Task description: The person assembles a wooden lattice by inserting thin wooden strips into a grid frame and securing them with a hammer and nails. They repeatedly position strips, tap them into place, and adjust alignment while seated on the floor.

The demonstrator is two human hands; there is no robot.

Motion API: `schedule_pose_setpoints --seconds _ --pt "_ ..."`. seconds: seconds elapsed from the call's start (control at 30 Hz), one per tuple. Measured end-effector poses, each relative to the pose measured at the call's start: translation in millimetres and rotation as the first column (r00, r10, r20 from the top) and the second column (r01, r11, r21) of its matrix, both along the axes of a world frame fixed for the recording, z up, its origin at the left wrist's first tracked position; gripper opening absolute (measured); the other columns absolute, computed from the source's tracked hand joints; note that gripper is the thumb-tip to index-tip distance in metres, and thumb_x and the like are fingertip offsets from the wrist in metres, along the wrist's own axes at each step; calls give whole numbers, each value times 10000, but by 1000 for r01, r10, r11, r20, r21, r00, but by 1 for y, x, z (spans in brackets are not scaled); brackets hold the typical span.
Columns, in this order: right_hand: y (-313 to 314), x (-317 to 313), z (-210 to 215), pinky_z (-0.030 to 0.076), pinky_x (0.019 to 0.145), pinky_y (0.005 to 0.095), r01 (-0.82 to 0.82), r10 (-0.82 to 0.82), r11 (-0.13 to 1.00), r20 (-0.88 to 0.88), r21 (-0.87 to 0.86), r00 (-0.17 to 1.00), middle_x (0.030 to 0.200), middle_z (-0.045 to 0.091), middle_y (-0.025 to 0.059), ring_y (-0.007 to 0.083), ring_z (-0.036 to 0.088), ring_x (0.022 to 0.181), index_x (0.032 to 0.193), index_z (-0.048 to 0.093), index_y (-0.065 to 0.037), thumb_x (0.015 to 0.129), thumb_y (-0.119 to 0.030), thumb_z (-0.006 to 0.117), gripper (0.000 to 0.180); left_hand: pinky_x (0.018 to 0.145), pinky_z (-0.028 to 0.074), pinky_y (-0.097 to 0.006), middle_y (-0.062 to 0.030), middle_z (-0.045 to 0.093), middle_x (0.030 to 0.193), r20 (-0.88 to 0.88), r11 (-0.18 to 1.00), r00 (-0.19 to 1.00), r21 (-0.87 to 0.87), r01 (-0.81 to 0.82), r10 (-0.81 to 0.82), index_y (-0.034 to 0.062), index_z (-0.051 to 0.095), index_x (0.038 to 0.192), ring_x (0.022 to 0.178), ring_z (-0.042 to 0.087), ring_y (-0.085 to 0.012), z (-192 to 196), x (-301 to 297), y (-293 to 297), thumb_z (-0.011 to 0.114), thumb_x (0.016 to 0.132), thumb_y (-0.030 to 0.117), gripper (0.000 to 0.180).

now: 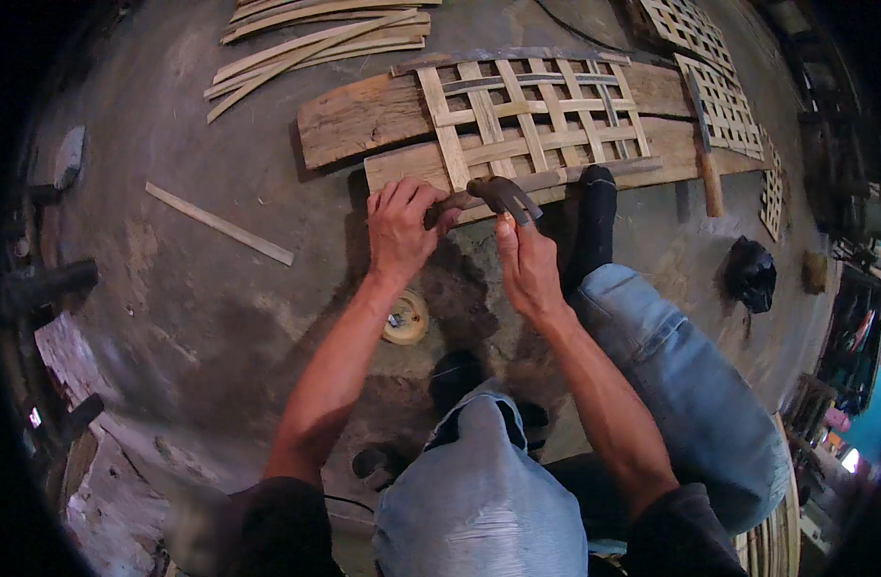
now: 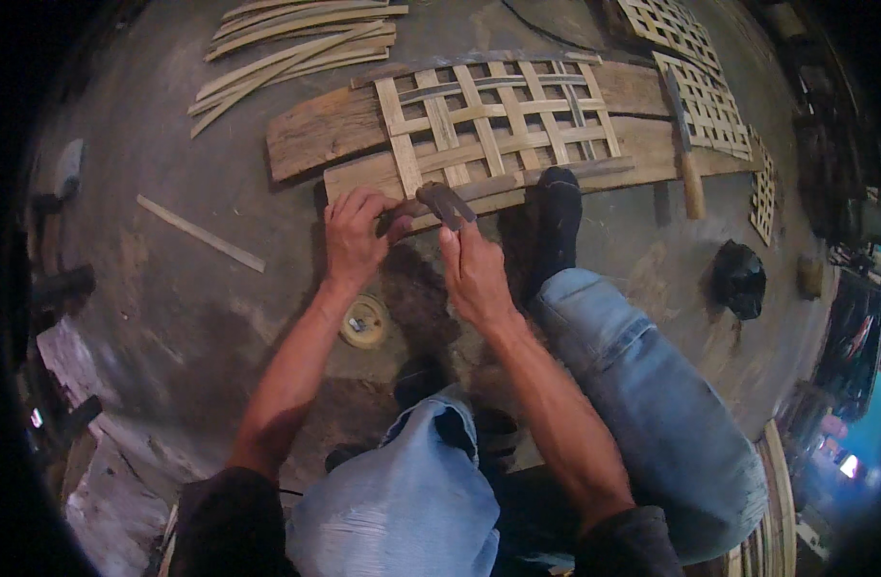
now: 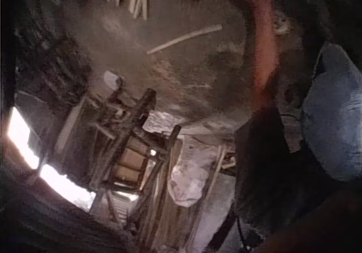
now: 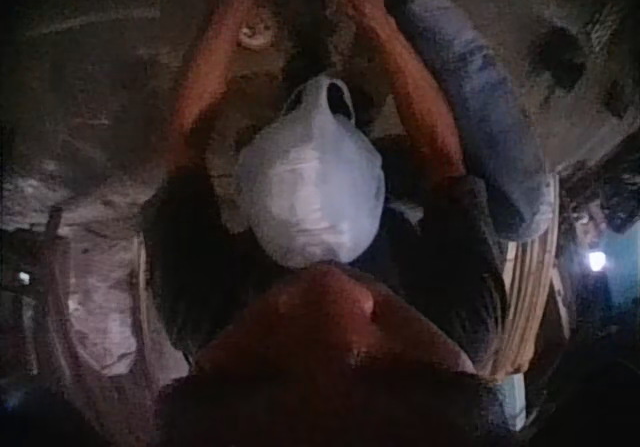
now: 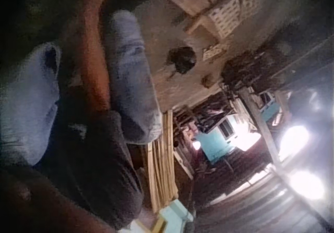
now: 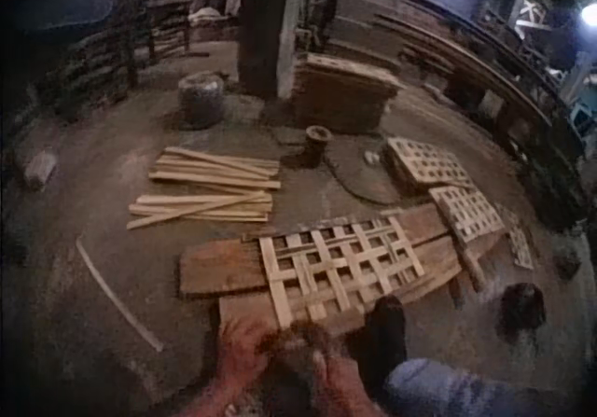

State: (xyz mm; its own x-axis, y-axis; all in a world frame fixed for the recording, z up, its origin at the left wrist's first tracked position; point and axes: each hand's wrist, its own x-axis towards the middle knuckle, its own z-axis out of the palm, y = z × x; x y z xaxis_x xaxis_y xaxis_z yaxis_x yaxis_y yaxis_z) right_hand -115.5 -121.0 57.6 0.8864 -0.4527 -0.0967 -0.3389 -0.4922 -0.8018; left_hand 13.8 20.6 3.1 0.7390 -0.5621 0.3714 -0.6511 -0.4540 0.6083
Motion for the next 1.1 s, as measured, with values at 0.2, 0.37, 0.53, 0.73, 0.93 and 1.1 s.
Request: schedule_pose_setpoints --seconds 0.2,0.37,0.53,0.73,0.93,1.1 --pt "2 6 8 438 628 545 47 -47 997 1 53 999 772 597 274 510 594 743 1116 526 13 1064 -274 448 302 849 423 -399 -24 633 947 -15 999 1000 44 -16 17 133 691 938 957 597 -254 -1 -1 3 839 729 241 278" --pt "0 10 9 434 633 553 45 -43 996 -18 80 999 771 598 285 523 589 761 1069 522 17 1066 -274 434 304 851 421 -400 -29 633 948 -55 999 998 54 4 -1 131 692 942 957 597 -257 1 -3 0 841 725 225 280" --pt "4 14 9 447 628 534 93 -94 994 15 55 995 765 613 271 503 605 755 1023 523 16 1009 -236 560 255 854 418 -403 -27 634 954 -50 999 999 50 -5 8 133 685 940 962 595 -258 1 -2 3 839 721 209 278" --pt "-6 46 -9 495 619 469 131 -124 990 116 -51 985 794 673 204 428 659 746 985 526 -2 812 -164 787 353 851 415 -409 -22 624 959 -9 999 1000 40 2 -2 135 664 939 956 588 -256 -2 0 3 833 712 195 289" --pt "-5 58 -8 527 639 443 134 -130 990 95 -33 987 835 715 148 378 695 762 992 537 -18 781 -126 802 355 845 413 -408 -26 602 936 4 998 1000 62 -3 3 129 644 928 939 581 -255 -4 1 4 831 699 200 304" --pt "-4 61 -5 536 657 446 139 -136 989 54 -50 989 854 722 143 365 704 779 1015 561 -21 782 -107 791 339 840 409 -405 -29 594 930 14 999 1000 34 8 -8 122 639 928 946 581 -253 -5 2 4 831 693 185 310"
